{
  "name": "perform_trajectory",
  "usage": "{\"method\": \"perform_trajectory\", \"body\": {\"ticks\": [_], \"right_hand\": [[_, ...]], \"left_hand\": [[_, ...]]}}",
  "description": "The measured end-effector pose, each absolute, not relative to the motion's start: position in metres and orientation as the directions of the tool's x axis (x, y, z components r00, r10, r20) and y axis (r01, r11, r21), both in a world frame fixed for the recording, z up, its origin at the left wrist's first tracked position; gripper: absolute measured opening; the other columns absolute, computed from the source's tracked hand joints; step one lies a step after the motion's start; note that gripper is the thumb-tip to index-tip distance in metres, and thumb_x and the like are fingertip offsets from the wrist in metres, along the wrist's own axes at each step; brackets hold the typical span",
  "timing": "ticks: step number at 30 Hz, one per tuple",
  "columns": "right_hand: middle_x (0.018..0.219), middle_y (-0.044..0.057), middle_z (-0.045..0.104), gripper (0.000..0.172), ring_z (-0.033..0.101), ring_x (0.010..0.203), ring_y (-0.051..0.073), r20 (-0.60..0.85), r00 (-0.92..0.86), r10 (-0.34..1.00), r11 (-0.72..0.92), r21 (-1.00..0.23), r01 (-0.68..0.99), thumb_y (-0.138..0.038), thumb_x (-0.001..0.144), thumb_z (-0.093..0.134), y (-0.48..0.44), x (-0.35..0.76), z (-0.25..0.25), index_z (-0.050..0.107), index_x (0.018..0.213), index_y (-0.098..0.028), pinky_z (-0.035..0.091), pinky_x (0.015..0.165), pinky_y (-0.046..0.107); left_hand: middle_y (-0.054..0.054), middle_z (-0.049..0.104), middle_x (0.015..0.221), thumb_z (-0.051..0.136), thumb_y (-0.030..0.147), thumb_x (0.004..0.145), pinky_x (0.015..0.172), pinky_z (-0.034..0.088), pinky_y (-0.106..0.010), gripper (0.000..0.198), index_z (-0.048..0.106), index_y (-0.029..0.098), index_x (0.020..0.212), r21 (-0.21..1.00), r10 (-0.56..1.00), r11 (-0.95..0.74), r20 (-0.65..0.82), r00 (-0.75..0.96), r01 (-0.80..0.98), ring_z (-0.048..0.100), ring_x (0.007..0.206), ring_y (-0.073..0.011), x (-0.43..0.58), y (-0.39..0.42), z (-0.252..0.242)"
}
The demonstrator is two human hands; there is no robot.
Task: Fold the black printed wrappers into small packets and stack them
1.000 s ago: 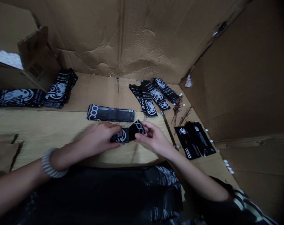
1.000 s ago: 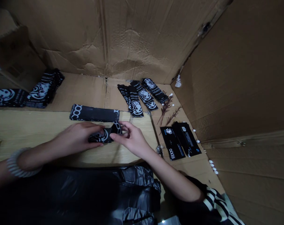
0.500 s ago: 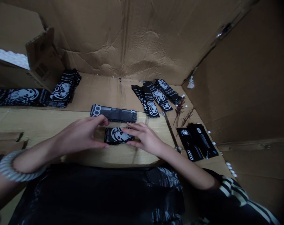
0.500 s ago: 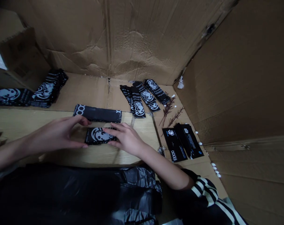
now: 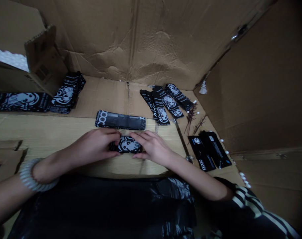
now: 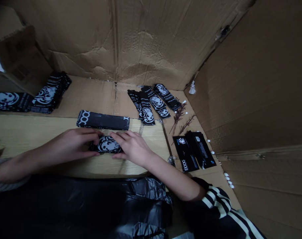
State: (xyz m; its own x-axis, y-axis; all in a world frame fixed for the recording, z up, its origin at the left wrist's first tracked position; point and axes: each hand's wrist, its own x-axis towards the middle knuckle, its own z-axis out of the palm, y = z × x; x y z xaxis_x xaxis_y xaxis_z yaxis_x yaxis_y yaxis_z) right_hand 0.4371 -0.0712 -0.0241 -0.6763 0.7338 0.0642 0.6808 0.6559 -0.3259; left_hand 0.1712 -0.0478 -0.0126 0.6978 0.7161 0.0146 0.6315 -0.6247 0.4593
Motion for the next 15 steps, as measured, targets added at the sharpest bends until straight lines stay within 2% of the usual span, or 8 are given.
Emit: {"method": "perform_trajectory", "body": {"ticks": [3,6,10,12,15], "right_hand": [[0.137,0.022,0.072,0.071,0.068,0.126,0.032,0.083,-0.701,0.708,0.681,-0.344,0.646,-0.039,0.091,0.082,-0.069,0.434,-0.026,0.058,0.151,-0.011,0.054,0.112,0.050],[0.135,0.019,0.074,0.062,0.070,0.124,0.031,0.093,-0.706,0.702,0.681,-0.378,0.628,-0.030,0.092,0.080,-0.067,0.433,-0.025,0.060,0.149,-0.013,0.056,0.109,0.050],[0.132,0.022,0.073,0.073,0.068,0.124,0.034,0.028,-0.687,0.726,0.644,-0.377,0.665,-0.033,0.089,0.083,-0.069,0.432,-0.017,0.056,0.152,-0.008,0.056,0.109,0.052],[0.137,0.023,0.070,0.077,0.065,0.127,0.035,0.008,-0.675,0.738,0.630,-0.367,0.684,-0.037,0.090,0.083,-0.072,0.432,-0.014,0.053,0.154,-0.008,0.054,0.111,0.052],[0.149,0.023,0.062,0.092,0.062,0.131,0.036,-0.001,-0.626,0.779,0.590,-0.335,0.735,-0.047,0.086,0.085,-0.076,0.432,-0.010,0.047,0.159,-0.008,0.053,0.112,0.052]], "left_hand": [[-0.008,0.077,0.105,0.069,0.028,0.087,0.082,0.053,-0.039,0.007,0.069,0.021,0.088,0.418,0.686,-0.647,-0.049,0.726,0.638,0.073,0.097,-0.0280,0.172,-0.046,-0.009],[-0.007,0.078,0.103,0.071,0.025,0.084,0.080,0.052,-0.038,0.005,0.070,0.021,0.087,0.401,0.675,-0.661,-0.051,0.736,0.634,0.073,0.095,-0.0282,0.173,-0.045,-0.008],[-0.005,0.077,0.094,0.068,0.025,0.086,0.075,0.051,-0.036,0.003,0.069,0.022,0.086,0.400,0.670,-0.668,-0.044,0.741,0.628,0.072,0.087,-0.0249,0.174,-0.045,-0.011],[-0.005,0.077,0.101,0.071,0.029,0.084,0.075,0.051,-0.036,0.008,0.069,0.023,0.088,0.391,0.682,-0.668,-0.020,0.731,0.633,0.073,0.089,-0.0254,0.172,-0.046,-0.012],[-0.009,0.074,0.118,0.079,0.045,0.079,0.077,0.051,-0.038,0.026,0.067,0.024,0.091,0.337,0.721,-0.664,0.055,0.691,0.667,0.071,0.100,-0.0296,0.167,-0.048,-0.010]]}}
